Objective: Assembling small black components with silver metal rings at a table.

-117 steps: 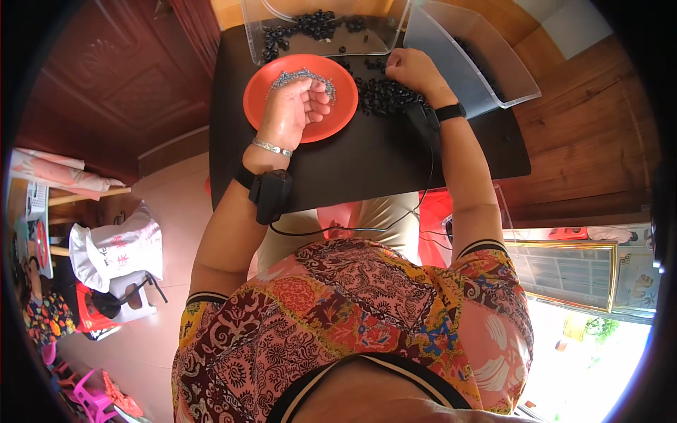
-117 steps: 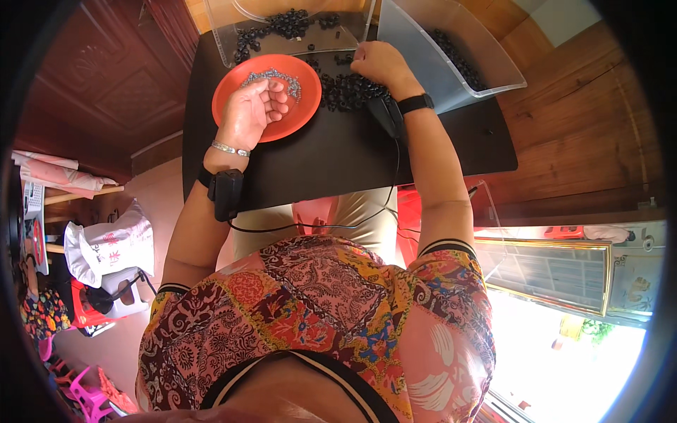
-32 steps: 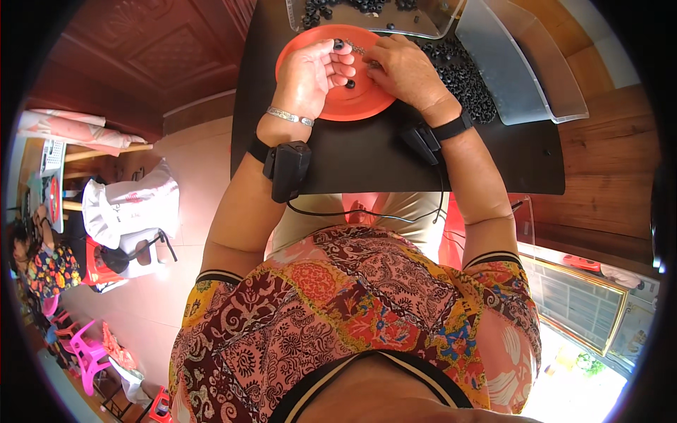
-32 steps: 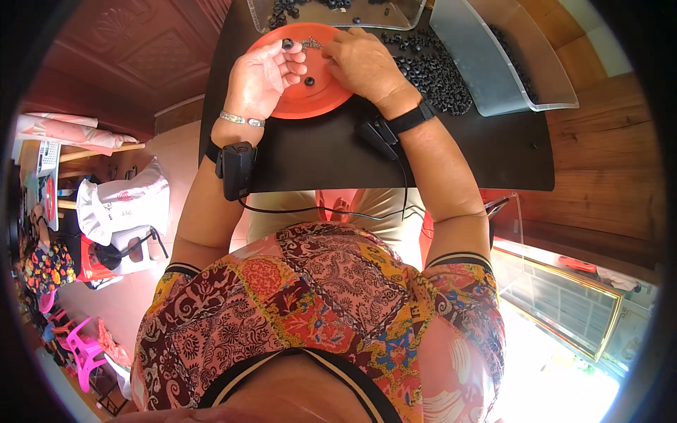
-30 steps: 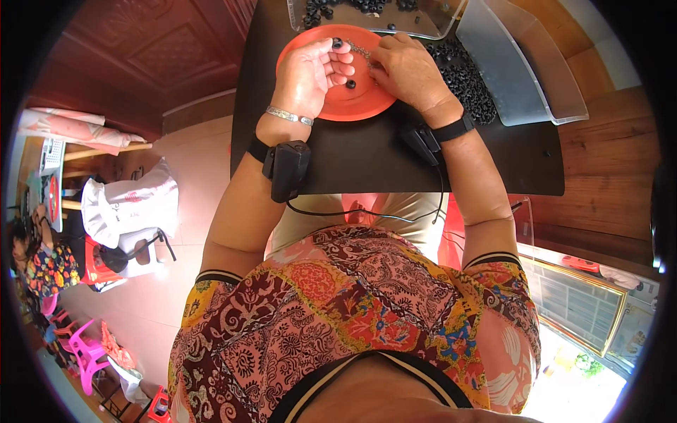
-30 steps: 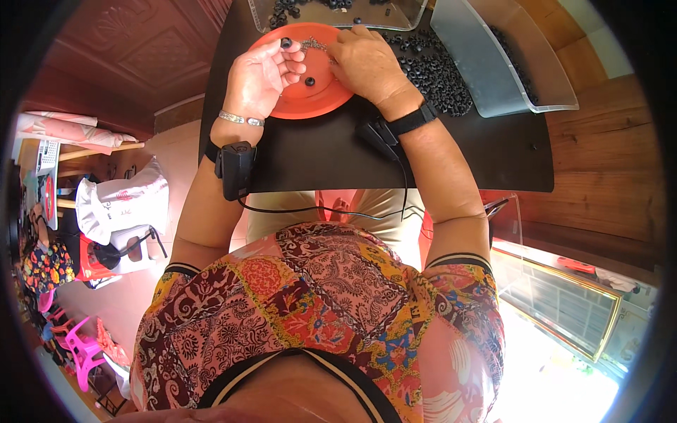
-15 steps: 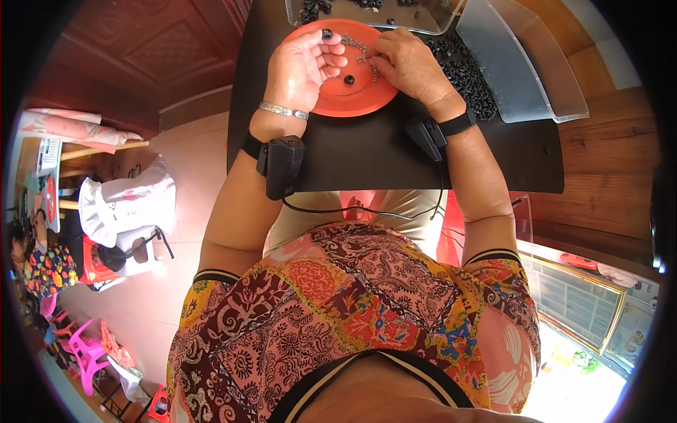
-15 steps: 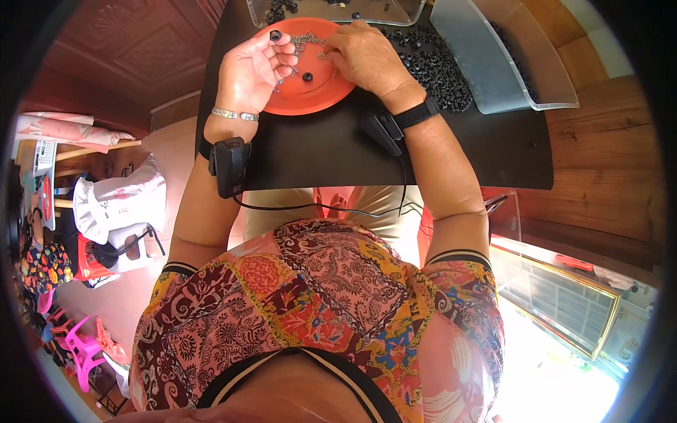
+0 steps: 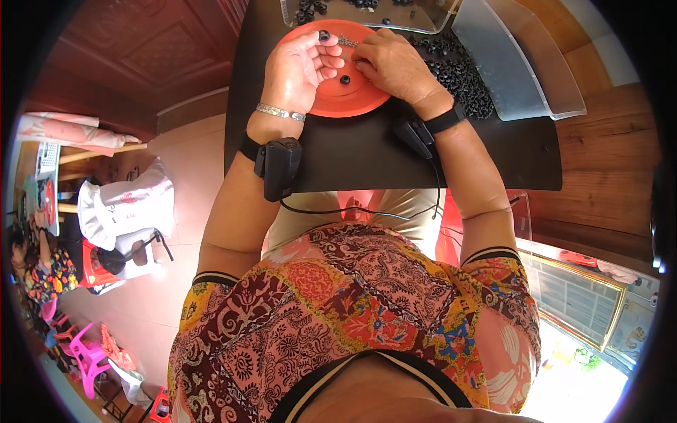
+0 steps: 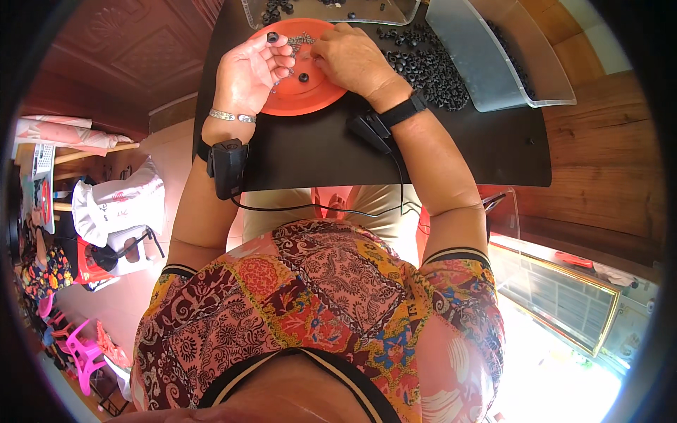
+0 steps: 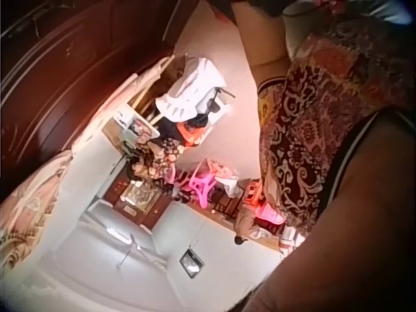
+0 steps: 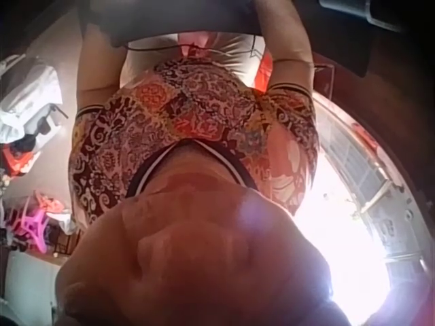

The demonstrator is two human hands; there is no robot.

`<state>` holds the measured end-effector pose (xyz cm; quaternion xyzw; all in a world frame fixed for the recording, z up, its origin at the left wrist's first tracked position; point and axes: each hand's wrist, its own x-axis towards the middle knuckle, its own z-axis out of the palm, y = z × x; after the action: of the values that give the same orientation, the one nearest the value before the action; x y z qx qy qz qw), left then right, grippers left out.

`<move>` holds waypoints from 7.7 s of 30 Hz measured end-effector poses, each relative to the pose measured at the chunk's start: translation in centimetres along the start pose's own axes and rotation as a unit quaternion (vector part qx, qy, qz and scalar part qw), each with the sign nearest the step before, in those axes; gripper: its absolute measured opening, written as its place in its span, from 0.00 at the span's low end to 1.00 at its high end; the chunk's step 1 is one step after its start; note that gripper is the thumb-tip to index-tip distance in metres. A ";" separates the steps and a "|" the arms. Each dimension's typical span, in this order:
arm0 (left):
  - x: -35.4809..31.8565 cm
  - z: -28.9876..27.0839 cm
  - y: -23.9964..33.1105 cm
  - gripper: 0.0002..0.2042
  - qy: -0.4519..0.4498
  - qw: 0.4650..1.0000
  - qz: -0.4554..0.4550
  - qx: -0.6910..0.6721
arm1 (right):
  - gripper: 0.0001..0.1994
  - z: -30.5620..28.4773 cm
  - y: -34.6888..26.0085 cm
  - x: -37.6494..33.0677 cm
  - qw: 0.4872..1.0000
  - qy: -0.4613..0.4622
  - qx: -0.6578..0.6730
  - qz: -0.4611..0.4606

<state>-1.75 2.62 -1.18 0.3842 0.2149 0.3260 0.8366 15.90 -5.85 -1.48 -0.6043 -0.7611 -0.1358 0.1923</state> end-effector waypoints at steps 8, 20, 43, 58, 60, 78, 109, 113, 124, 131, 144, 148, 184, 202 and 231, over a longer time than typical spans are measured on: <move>-0.1 0.1 0.0 0.13 -0.004 1.000 -0.005 0.014 | 0.06 -0.1 -0.3 0.1 0.999 -0.025 -0.023 -0.003; -0.2 0.4 -1.1 0.13 -0.041 0.998 -0.037 0.003 | 0.06 -1.8 -1.1 0.6 0.910 0.079 0.360 0.192; 0.0 -0.1 -1.8 0.11 -0.106 0.991 -0.075 -0.026 | 0.04 -0.3 -3.1 0.6 0.859 0.161 0.466 0.138; 0.3 -0.2 -1.8 0.10 -0.082 0.994 -0.072 -0.010 | 0.06 -3.5 -3.1 0.5 0.977 0.201 0.019 -0.064; 0.3 -0.2 -1.6 0.10 -0.085 0.993 -0.078 -0.018 | 0.06 -3.1 -2.9 0.5 0.976 0.205 0.037 -0.059; -0.2 0.2 -0.9 0.13 -0.071 0.996 -0.059 -0.004 | 0.09 -2.8 9.2 -3.2 0.944 -0.028 -0.066 0.322; -0.4 0.6 -1.1 0.13 -0.074 0.995 -0.065 0.009 | 0.12 -3.4 6.8 -2.2 0.794 0.049 0.503 0.339; -0.4 0.4 -1.3 0.12 -0.084 0.995 -0.058 0.011 | 0.12 -2.9 4.5 -1.2 0.739 0.041 0.593 0.315; -0.5 0.9 -1.7 0.12 -0.102 0.993 -0.062 0.017 | 0.08 -1.8 0.1 -0.1 0.730 0.045 0.651 0.202; -0.8 1.3 -1.5 0.13 -0.100 0.993 -0.059 0.017 | 0.08 -2.2 -0.4 0.0 0.748 0.081 0.635 0.178; -0.9 1.6 -1.3 0.09 -0.160 0.987 -0.015 0.002 | 0.08 -3.0 -1.1 -0.1 0.747 0.095 0.637 0.164; -0.9 1.4 -1.6 0.09 -0.147 0.989 -0.017 0.012 | 0.07 -3.0 -1.3 0.0 0.751 0.072 0.643 0.131; -0.5 1.2 -2.1 0.11 -0.135 0.986 -0.096 -0.001 | 0.05 -2.6 -1.7 -0.2 0.812 0.056 0.570 0.115; -0.7 1.2 -1.9 0.11 -0.110 0.992 -0.065 0.013 | 0.08 -3.3 -1.9 -0.1 0.850 0.045 0.509 0.125; -0.5 1.1 -1.8 0.12 -0.119 0.992 -0.031 -0.024 | 0.13 -2.6 -2.5 0.0 0.909 0.161 0.383 0.044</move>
<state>-0.72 0.80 -1.82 0.3935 0.1181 0.2566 0.8749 13.78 -7.61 0.90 -0.4869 -0.6862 0.0788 0.5346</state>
